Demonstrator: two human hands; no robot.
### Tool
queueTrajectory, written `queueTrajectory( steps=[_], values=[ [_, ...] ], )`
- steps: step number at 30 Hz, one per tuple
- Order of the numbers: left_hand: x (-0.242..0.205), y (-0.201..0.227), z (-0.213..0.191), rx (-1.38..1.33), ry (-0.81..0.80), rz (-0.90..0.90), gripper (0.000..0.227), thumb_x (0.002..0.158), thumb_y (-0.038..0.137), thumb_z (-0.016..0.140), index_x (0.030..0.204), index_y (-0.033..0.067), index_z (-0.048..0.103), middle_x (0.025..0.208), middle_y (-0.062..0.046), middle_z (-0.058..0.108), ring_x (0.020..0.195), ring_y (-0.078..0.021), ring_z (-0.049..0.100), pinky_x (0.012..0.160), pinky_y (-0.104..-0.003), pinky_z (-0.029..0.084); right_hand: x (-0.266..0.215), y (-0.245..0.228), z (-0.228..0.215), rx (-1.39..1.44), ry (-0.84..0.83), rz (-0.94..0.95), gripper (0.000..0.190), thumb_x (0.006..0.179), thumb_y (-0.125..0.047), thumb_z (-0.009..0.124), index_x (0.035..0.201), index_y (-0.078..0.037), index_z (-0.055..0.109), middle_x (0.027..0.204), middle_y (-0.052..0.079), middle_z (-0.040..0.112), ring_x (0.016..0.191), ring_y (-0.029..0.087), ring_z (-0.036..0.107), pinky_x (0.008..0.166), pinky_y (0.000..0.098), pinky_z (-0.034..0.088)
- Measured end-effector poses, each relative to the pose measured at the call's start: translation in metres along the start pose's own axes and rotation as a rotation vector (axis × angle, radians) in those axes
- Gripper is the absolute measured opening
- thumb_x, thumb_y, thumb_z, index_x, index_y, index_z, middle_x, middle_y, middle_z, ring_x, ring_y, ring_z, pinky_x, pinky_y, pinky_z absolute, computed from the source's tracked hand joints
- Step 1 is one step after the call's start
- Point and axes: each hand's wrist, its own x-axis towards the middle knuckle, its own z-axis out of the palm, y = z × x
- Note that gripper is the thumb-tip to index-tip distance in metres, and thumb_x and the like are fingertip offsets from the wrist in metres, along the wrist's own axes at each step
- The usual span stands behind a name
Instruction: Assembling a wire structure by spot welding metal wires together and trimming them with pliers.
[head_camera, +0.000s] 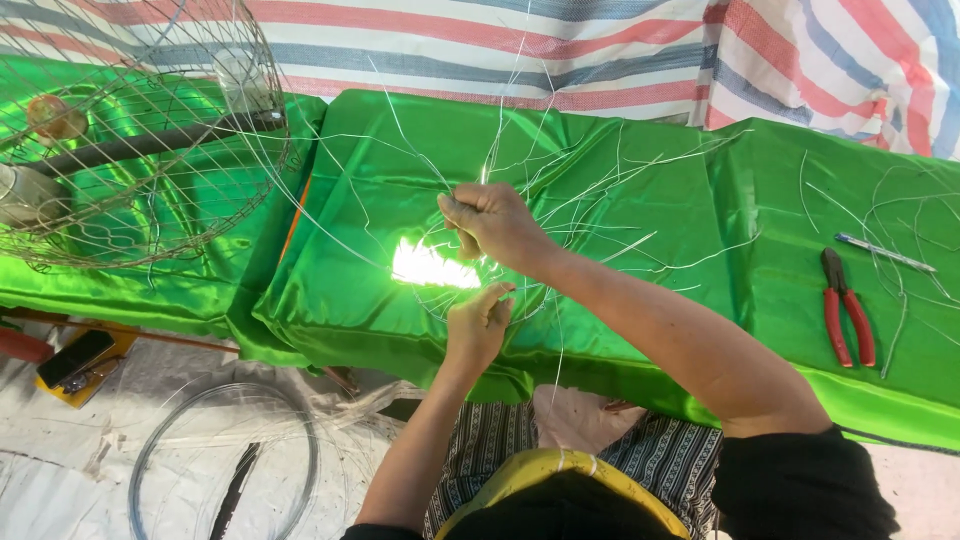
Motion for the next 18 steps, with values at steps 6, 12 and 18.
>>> queueTrajectory(
  steps=[6,12,18],
  values=[
    [-0.004,0.000,0.001,-0.012,0.011,-0.025,0.027,0.099,0.008,0.068,0.125,0.0146,0.075,0.085,-0.015,0.078,0.079,-0.0369,0.076,0.066,-0.047,0.062,0.037,0.020,0.001,0.057,0.170,0.051,0.031,0.105,-0.019,0.060,0.079,-0.003,0.067,0.047,0.013,0.061,0.043,0.019,0.067,0.044,0.0261,0.054],
    [-0.006,-0.003,0.001,-0.061,-0.004,-0.030,0.028,0.101,0.009,0.065,0.128,0.0120,0.073,0.085,-0.017,0.077,0.083,-0.0405,0.075,0.065,-0.051,0.063,0.063,0.066,0.014,-0.068,0.480,-0.109,0.035,0.104,-0.029,0.065,0.076,-0.007,0.071,0.065,0.012,0.066,0.067,0.015,0.062,0.064,0.0333,0.049],
    [-0.008,0.010,-0.004,-0.027,0.001,-0.051,0.027,0.103,0.015,0.063,0.128,0.0089,0.072,0.078,-0.016,0.074,0.078,-0.0378,0.075,0.065,-0.050,0.060,0.078,0.092,0.007,-0.092,0.642,-0.082,0.035,0.104,-0.029,0.061,0.076,-0.009,0.067,0.068,0.009,0.065,0.067,0.014,0.052,0.064,0.0323,0.045]
  ],
)
